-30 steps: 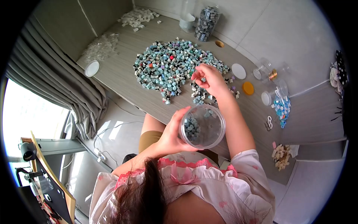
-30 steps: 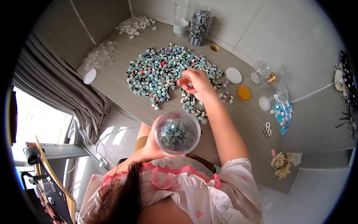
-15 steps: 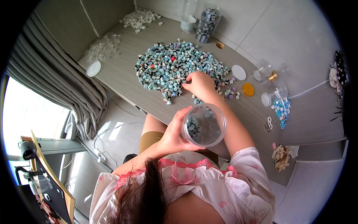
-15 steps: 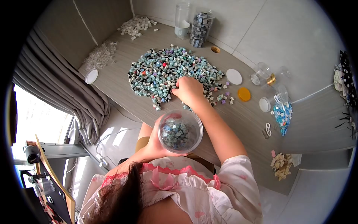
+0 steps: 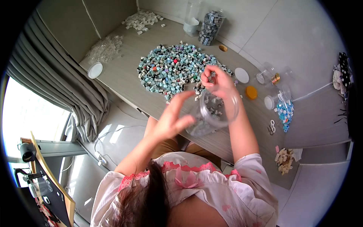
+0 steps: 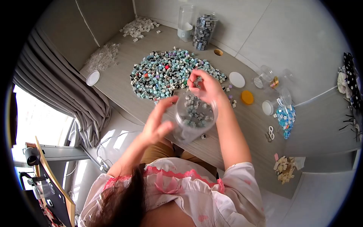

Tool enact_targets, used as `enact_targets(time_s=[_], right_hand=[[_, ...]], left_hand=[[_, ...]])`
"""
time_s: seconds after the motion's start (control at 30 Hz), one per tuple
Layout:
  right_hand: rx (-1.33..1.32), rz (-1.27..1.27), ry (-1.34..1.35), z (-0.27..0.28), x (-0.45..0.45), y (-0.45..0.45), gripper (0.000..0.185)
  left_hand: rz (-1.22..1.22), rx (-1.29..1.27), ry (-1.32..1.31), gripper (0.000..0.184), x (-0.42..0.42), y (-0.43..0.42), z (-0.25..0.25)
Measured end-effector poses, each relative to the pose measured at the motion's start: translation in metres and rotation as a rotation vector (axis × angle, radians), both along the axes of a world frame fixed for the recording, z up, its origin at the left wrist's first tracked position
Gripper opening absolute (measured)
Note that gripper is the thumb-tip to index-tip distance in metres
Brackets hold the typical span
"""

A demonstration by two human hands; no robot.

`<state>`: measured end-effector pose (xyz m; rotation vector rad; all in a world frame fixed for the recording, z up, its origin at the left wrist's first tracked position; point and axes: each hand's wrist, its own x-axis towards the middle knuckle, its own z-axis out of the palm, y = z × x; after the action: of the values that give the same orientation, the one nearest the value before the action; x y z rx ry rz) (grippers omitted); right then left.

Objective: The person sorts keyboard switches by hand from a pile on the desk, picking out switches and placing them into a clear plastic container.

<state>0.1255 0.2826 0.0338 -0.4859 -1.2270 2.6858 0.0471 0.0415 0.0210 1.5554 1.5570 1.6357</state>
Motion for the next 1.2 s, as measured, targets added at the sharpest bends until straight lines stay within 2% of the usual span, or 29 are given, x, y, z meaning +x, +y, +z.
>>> enact_targets(time_s=[0.1, 0.13, 0.17, 0.2, 0.23, 0.27, 0.33, 0.43, 0.47, 0.5, 0.53, 0.57, 0.63, 0.7, 0.8, 0.9, 1.0, 1.03, 1.1, 1.17, 1.2], right_hand=[[0.319, 0.137, -0.125, 0.016, -0.004, -0.013, 0.017], [0.547, 0.176, -0.197, 0.021, -0.007, -0.019, 0.023], [0.768, 0.158, -0.094, 0.014, -0.014, -0.023, 0.022], [0.987, 0.138, 0.013, 0.006, -0.023, -0.030, 0.022], [1.203, 0.116, 0.125, 0.002, -0.028, -0.034, 0.022], [1.268, 0.182, -0.097, 0.002, -0.031, -0.032, 0.022], [1.365, 0.171, -0.207, 0.012, -0.033, -0.040, 0.022], [1.563, 0.194, -0.337, 0.014, -0.039, -0.044, 0.025], [1.619, 0.222, -0.368, 0.015, -0.040, -0.046, 0.024], [1.672, 0.252, -0.402, 0.018, -0.041, -0.048, 0.024], [1.683, 0.281, -0.418, 0.022, -0.041, -0.051, 0.023], [1.687, 0.280, -0.444, 0.017, -0.043, -0.050, 0.025], [1.699, 0.279, -0.492, 0.009, -0.050, -0.048, 0.029], [1.686, 0.345, -0.549, 0.014, -0.053, -0.050, 0.030], [1.718, 0.343, -0.548, 0.022, -0.053, -0.056, 0.027], [1.731, 0.343, -0.546, 0.022, -0.056, -0.058, 0.023], [1.719, 0.352, -0.545, 0.020, -0.059, -0.056, 0.023], [1.711, 0.373, -0.549, 0.021, -0.059, -0.055, 0.024], [1.689, 0.410, -0.558, 0.022, -0.059, -0.051, 0.026], [1.531, 0.310, -0.464, 0.013, -0.052, -0.042, 0.026], [1.457, 0.267, -0.413, 0.005, -0.050, -0.034, 0.026]], left_hand=[[0.183, -0.006, -0.098, 0.048, -0.035, 0.002, -0.002], [0.232, -0.075, -0.030, 0.039, -0.048, 0.003, -0.005], [0.281, -0.144, 0.038, 0.030, -0.057, 0.004, -0.009], [0.385, -0.072, 0.155, 0.016, -0.057, 0.007, -0.002], [0.400, -0.073, 0.142, 0.015, -0.060, 0.007, -0.001], [0.416, -0.073, 0.128, 0.014, -0.065, 0.008, -0.002], [0.482, -0.083, 0.147, 0.014, -0.069, 0.009, -0.001], [0.497, -0.021, 0.042, 0.015, -0.061, 0.009, 0.005], [0.418, 0.098, -0.167, 0.017, -0.056, 0.011, -0.007], [0.310, 0.057, -0.176, 0.037, -0.045, 0.004, 0.006], [0.166, 0.221, -0.311, 0.071, -0.028, 0.008, 0.000], [0.060, 0.216, -0.342, 0.100, -0.013, 0.008, -0.004], [0.033, 0.195, -0.164, 0.116, 0.007, 0.009, -0.017], [0.037, 0.090, -0.200, 0.116, 0.028, 0.008, -0.026], [-0.032, 0.097, -0.258, 0.116, 0.035, 0.014, -0.033], [-0.045, 0.087, -0.174, 0.117, 0.030, 0.015, -0.031], [-0.057, 0.189, 0.085, 0.116, 0.012, 0.014, -0.022], [-0.127, 0.162, 0.052, 0.119, 0.002, 0.012, -0.024], [-0.047, 0.247, -0.359, 0.087, -0.008, 0.008, -0.017], [0.345, -0.204, 0.001, 0.042, -0.061, 0.007, -0.011], [0.387, -0.246, 0.073, 0.027, -0.068, 0.008, -0.006]])
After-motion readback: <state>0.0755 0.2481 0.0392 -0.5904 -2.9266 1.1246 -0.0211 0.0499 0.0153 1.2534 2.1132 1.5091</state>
